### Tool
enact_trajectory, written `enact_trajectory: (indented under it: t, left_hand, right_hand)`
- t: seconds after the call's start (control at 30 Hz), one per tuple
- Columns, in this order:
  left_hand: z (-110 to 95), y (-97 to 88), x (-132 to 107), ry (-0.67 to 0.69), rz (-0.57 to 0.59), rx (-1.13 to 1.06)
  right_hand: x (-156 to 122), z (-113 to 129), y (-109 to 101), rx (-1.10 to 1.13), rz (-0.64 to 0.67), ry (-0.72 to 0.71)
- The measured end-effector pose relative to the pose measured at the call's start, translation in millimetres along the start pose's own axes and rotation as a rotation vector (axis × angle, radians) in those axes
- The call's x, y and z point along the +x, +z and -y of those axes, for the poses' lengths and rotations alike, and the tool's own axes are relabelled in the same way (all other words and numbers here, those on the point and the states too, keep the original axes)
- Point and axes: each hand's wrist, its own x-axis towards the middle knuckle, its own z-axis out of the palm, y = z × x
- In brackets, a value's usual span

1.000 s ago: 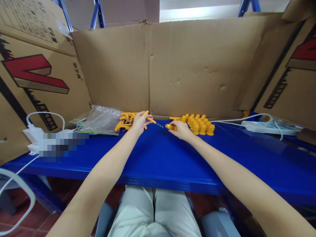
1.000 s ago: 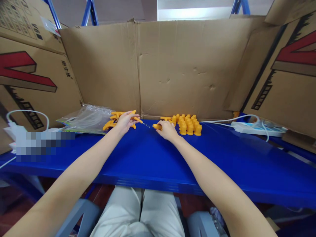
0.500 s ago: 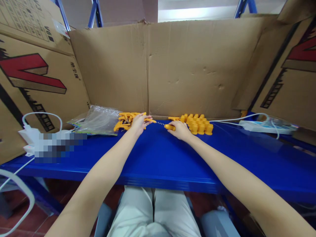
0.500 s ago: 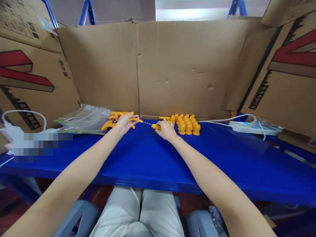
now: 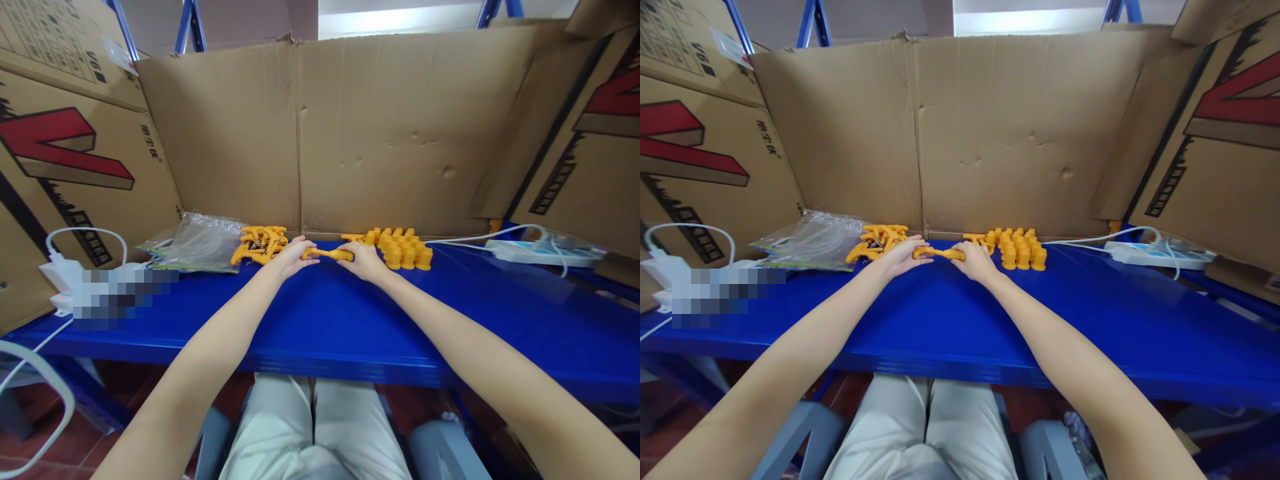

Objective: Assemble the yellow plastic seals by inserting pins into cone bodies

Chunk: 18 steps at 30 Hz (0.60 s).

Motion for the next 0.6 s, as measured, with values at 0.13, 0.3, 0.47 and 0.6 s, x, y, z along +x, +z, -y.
enact_trajectory:
  t: [0.13, 0.3, 0.47, 0.6]
  left_hand:
    - [7.0, -4.5, 0.3, 0.029, 0.092, 0.322]
    - [15.0, -16.9, 8.9, 0.346, 0.107, 1.030]
    - [12.8, -19.5, 7.5, 0.488, -0.008, 1.481]
    - [9.7, -15.8, 1.3, 0.485, -0.081, 1.516]
  right_hand:
    - [1.2, -6.4, 2.1, 0.036, -0.013, -0.023]
    - [1.6, -10.7, 1.8, 0.086, -0.015, -0.071]
    - [0.8, -8.3, -3.8, 0.157, 0.014, -0.147]
    - [0.5, -7.7, -5.8, 0.195, 0.025, -0.175]
